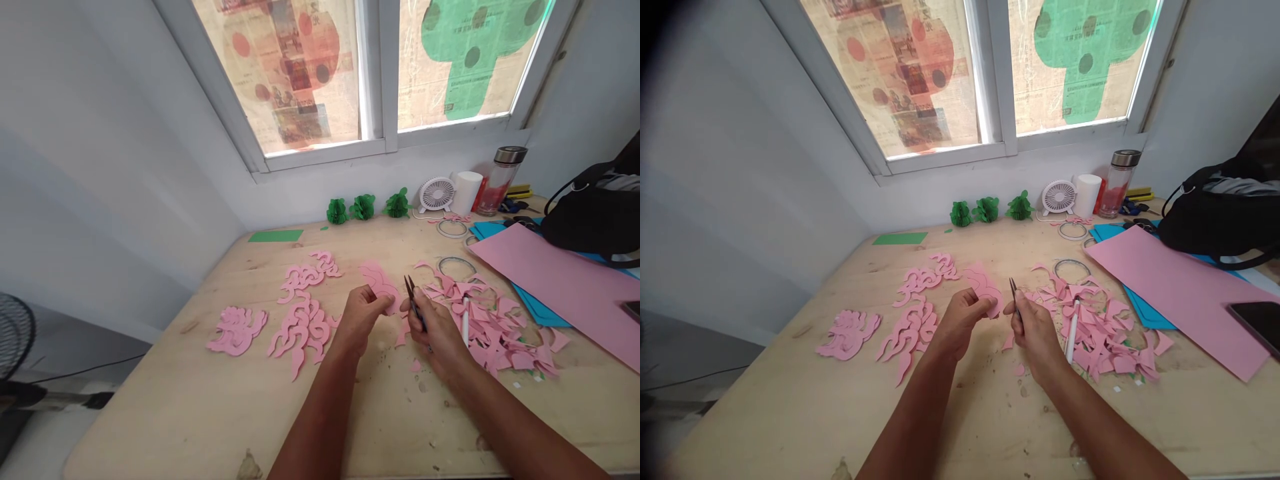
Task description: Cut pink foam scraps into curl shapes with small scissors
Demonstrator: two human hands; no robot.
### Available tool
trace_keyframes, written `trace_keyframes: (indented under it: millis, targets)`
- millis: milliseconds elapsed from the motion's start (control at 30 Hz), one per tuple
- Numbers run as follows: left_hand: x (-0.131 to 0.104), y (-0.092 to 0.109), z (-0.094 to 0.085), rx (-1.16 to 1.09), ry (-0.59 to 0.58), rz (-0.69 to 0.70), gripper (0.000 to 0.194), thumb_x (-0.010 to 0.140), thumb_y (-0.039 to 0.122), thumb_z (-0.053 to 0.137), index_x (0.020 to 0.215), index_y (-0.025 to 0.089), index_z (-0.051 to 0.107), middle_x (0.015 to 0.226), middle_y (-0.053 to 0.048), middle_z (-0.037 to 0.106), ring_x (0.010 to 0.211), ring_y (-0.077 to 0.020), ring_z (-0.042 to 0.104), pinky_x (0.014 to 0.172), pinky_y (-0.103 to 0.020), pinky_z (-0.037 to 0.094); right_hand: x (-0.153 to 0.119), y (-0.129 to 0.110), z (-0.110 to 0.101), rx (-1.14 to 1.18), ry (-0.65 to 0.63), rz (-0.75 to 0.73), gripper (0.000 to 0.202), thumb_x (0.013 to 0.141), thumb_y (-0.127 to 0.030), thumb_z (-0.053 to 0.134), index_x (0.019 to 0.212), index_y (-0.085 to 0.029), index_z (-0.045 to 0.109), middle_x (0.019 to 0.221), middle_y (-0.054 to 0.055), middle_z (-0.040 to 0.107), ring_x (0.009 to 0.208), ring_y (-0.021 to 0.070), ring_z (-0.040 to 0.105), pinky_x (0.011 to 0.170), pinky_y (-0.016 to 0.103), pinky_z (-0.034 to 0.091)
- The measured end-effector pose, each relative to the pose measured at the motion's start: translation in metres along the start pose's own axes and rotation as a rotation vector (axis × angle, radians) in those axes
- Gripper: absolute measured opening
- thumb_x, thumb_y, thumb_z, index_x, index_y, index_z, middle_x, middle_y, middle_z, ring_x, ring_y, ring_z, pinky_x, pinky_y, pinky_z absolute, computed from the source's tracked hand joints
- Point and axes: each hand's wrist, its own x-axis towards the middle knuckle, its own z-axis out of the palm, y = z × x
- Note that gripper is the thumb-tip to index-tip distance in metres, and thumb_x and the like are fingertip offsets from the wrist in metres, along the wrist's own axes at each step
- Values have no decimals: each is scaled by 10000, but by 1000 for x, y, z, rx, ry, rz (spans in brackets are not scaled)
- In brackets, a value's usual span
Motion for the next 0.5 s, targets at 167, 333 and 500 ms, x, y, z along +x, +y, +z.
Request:
trace_keyframes:
  millis: [167,333,500]
  targets:
    - [-3,0,0,122,-210,-49,173,621,238,627,522,130,535,535,6,503,520,-90,439,539,-227,346,1,-7,0,-22,42,-43,385,676,-496,637,568,-176,452,423,-92,281,371,41,166,353,197,101]
    - [-1,-7,0,166,-289,-55,154,649,247,616,572,130,552,551,25,473,517,-73,407,519,-212,333,3,-9,0,3,93,-43,319,586,-377,734,658,-169,503,461,-105,288,392,42,203,372,189,149]
    - [3,-9,0,66,-165,-42,174,665,281,621,606,129,563,606,6,512,583,-89,467,607,-238,410,6,-5,-2,4,126,-93,349,601,-366,721,580,-186,422,455,-106,267,388,43,177,373,203,108]
